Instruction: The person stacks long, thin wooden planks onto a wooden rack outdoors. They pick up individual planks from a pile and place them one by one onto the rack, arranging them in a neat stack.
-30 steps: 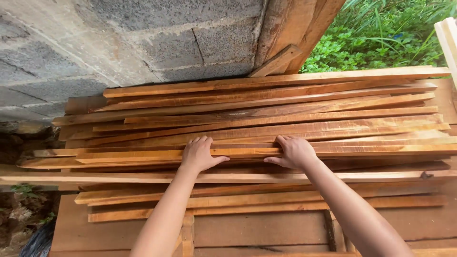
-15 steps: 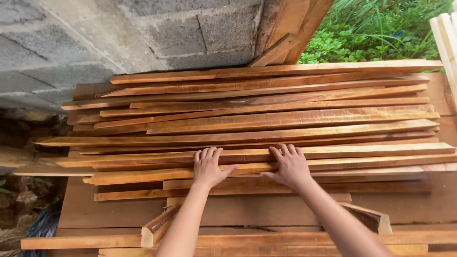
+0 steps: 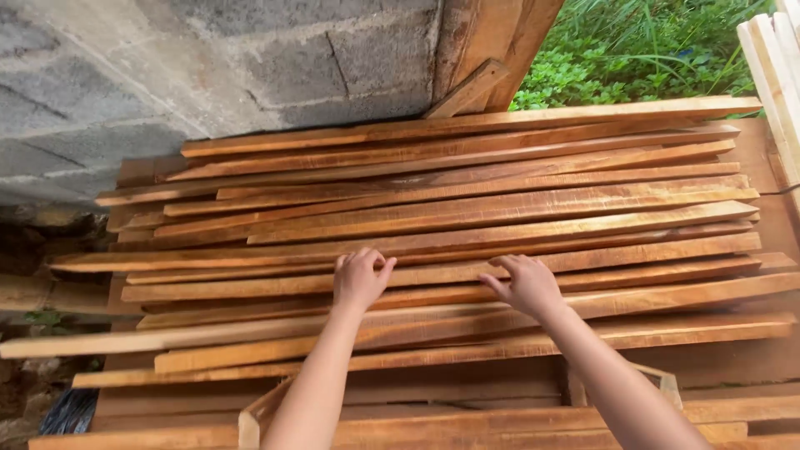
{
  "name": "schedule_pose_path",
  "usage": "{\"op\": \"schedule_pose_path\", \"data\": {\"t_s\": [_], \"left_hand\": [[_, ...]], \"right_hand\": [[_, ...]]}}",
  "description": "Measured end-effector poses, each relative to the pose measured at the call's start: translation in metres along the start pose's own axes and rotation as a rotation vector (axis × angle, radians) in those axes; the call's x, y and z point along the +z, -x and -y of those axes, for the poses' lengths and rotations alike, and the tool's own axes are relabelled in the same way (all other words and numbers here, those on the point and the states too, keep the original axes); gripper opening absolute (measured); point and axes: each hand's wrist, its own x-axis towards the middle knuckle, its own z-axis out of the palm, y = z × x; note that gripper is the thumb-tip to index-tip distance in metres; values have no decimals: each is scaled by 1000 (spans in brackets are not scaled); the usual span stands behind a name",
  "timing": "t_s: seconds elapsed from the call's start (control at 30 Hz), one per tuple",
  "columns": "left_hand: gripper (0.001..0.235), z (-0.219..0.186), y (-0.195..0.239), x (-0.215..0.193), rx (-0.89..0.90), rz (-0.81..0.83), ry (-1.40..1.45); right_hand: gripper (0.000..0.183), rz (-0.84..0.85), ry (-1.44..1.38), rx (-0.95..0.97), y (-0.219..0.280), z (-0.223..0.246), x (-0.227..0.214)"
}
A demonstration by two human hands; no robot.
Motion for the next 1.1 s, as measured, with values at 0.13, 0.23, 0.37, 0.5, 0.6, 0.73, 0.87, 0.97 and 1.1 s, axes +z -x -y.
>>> {"op": "schedule_pose_path", "data": {"t_s": [0.13,0.23,0.37,0.5,0.6,0.73,0.87,0.97,1.1], "left_hand": [[36,33,-76,-12,-37,69,-22],[56,43,-136,-44,40,35,29],[83,42,-222,-68,-29,285,-172],[121,44,-282,-48,41,334,-237],[130,56,-309,-16,72,359,-357],[105,63,-324,-19,129,321,-448],[92,72,-323,-3,177,247,-396],[84,80,-311,6,215,220,-389],[63,74,-286,-17,208,316,-294]], "right_hand": [[43,-102,-46,22,-81,-40,-4],[50,-277,162,-28,-160,-81,-6],[93,-89,341,107,-262,-128,-21],[122,-97,517,117,-323,-163,-7],[97,115,396,147,-338,-168,-2],[84,45,524,34,-328,-154,-23],[55,64,574,-71,-318,-163,-9],[44,31,621,-145,-314,-156,-3],[44,-6,664,-227,-287,-147,-26]]}}
